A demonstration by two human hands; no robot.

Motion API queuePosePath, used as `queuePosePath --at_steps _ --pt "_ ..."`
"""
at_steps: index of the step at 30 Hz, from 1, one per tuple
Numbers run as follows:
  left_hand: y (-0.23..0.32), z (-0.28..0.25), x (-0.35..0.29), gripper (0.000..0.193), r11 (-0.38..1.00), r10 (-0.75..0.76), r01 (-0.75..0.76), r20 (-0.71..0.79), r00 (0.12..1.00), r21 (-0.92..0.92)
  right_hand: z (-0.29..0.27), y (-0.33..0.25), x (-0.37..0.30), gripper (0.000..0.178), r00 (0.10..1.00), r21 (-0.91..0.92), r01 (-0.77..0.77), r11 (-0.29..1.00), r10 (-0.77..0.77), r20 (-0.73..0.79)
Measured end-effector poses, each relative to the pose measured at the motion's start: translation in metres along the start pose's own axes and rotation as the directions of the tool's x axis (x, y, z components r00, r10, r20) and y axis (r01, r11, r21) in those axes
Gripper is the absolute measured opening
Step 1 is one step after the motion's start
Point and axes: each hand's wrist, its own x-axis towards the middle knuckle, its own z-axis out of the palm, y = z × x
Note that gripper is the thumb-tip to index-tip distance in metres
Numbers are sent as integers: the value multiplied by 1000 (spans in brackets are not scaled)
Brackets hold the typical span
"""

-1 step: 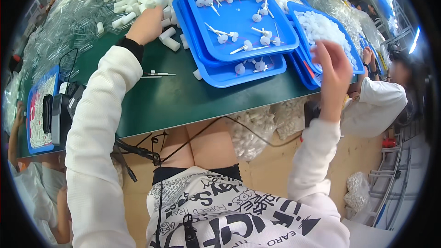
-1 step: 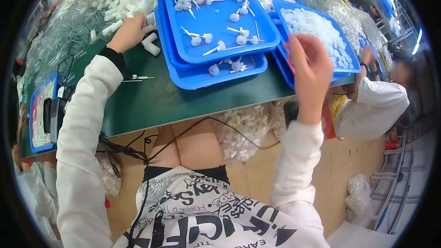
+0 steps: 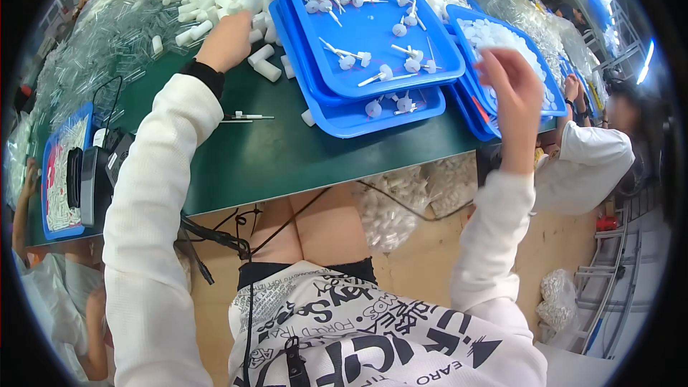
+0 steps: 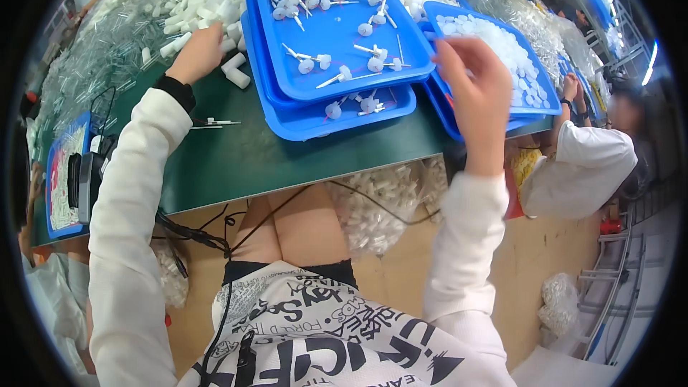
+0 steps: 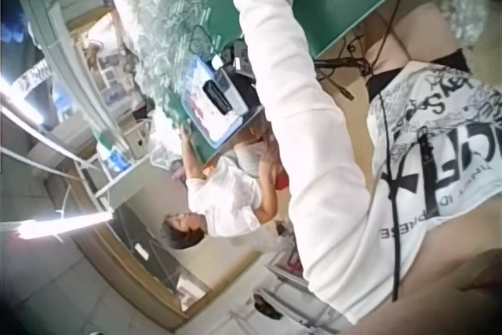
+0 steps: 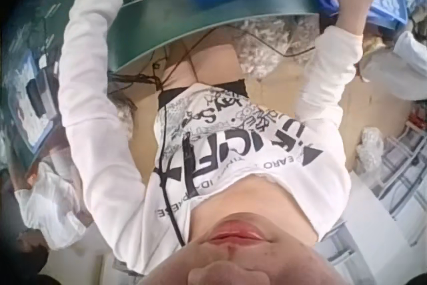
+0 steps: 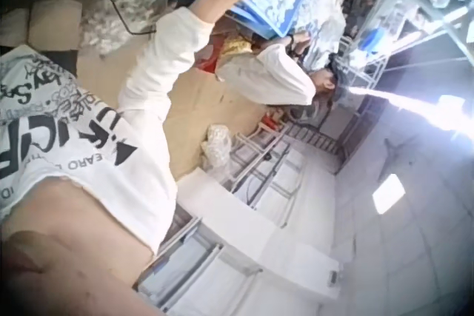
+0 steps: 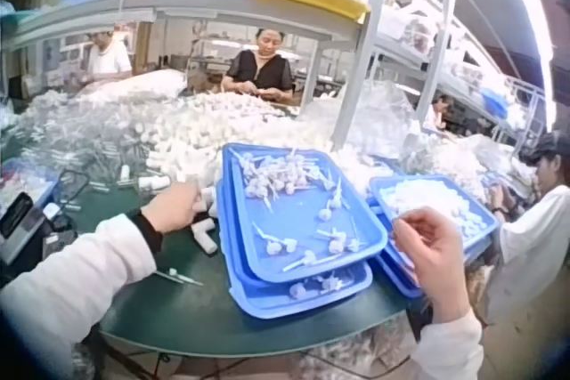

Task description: The person repeatedly picks up white cylindrical foam pieces and clear plastic tubes from a green table. They insert the foam into the tubes, sometimes adding a small white cap or plug, and place the assembled units into blue trays. The process is repetitive and involves handling small parts by hand.

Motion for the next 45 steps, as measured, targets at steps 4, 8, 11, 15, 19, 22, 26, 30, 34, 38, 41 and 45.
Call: queuePosePath --at_steps 4,8,11,15,19,22,26,30,34,38,41,45 --pt "12 -42 -8 17 994 -103 107 -109 989 26 25 30 70 24 960 -351 155 924 -56 274" --pt "63 -117 -49 24 994 -70 52 -200 977 -92 58 53 113 31 964 -515 39 856 103 244" --pt "115 -157 -89 15 883 -233 178 -76 970 -433 69 67 125 36 965 -731 10 682 186 187" --pt "158 -178 -139 14 473 -279 141 4 960 -870 66 45 114 36 989 -805 -17 593 130 75" --pt "171 -154 -169 22 206 -347 180 100 933 -962 60 13 67 30 974 -611 220 760 -210 89" --pt "171 -134 -185 27 -19 -337 170 166 927 -985 63 -52 -30 20 954 -130 214 968 -178 243" --pt "178 -106 -192 35 -158 -337 78 128 933 -984 56 -73 -115 20 870 357 -123 926 -72 487" --pt "181 -94 -202 37 -136 -333 71 113 936 -988 60 -49 -141 26 960 627 -123 769 -68 272" --pt "184 -88 -206 36 -52 -353 113 124 927 -992 58 -43 -141 27 922 572 -55 818 -178 343" --pt "183 -83 -209 35 -13 -360 120 116 925 -993 51 -41 -144 22 900 505 -100 857 -138 412" --pt "184 -79 -210 34 20 -340 106 93 936 -994 49 -38 -143 16 876 471 -101 876 -146 460" --pt "183 -71 -213 33 361 -226 -75 -166 960 -929 56 -47 -142 15 863 536 -336 774 24 505"
